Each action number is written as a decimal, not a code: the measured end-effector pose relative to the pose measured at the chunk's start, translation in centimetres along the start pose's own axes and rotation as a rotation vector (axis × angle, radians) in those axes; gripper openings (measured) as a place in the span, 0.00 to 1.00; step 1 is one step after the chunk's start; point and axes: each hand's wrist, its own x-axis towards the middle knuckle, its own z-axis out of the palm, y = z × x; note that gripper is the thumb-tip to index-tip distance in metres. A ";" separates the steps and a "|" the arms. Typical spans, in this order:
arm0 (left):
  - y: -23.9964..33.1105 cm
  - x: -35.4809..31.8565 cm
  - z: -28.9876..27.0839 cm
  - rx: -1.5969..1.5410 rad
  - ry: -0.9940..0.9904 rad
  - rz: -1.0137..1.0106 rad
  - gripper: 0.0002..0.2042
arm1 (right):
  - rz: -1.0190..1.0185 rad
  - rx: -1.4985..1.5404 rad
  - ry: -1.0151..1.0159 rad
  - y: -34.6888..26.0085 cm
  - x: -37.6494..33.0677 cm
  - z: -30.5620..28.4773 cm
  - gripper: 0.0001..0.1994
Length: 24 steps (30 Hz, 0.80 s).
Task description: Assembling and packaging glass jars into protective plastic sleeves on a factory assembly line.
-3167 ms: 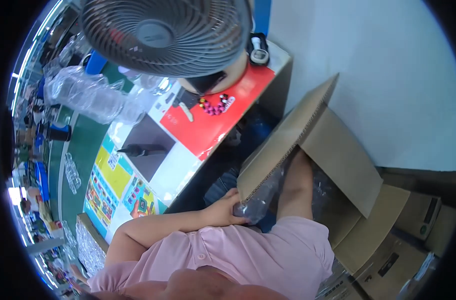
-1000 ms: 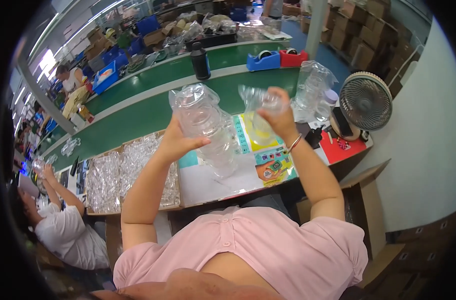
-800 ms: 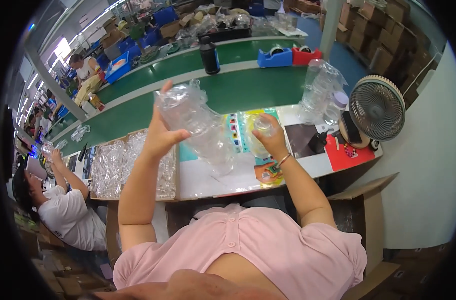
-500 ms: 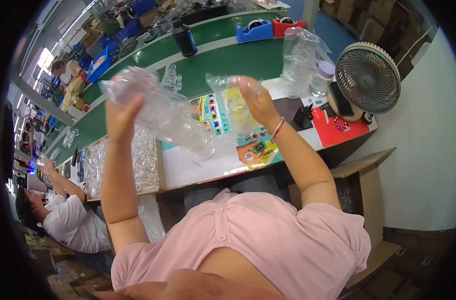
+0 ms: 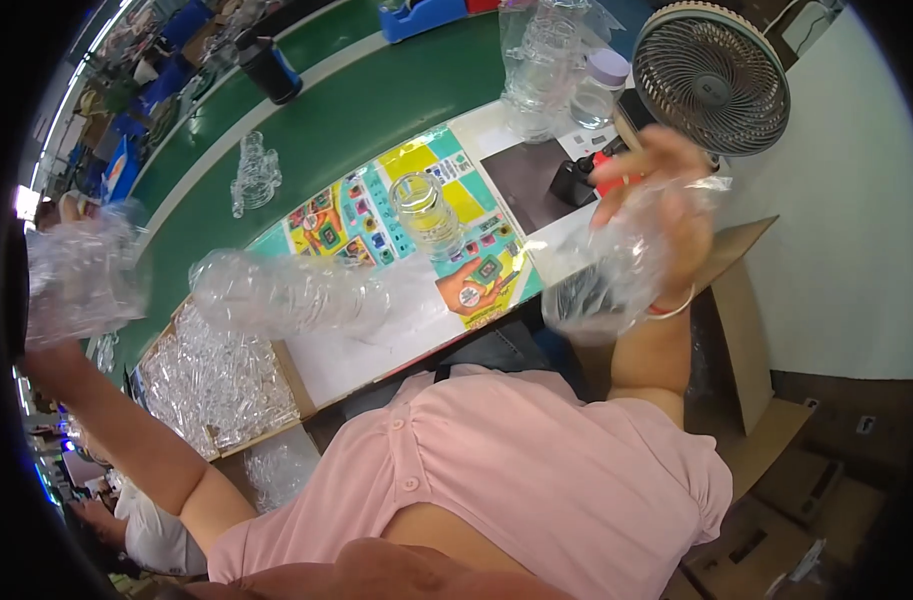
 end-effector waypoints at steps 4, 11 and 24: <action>-11.6 -8.3 -2.8 -0.028 0.077 -0.371 0.28 | 0.327 -0.020 -0.041 3.4 -3.6 0.4 0.31; -18.3 -15.5 4.6 0.052 -0.149 -0.681 0.32 | 0.543 -0.424 -0.280 7.5 -3.7 1.0 0.27; -19.0 -14.5 9.3 0.255 -0.351 -0.649 0.33 | 0.774 -0.210 -0.251 12.9 -10.1 1.1 0.11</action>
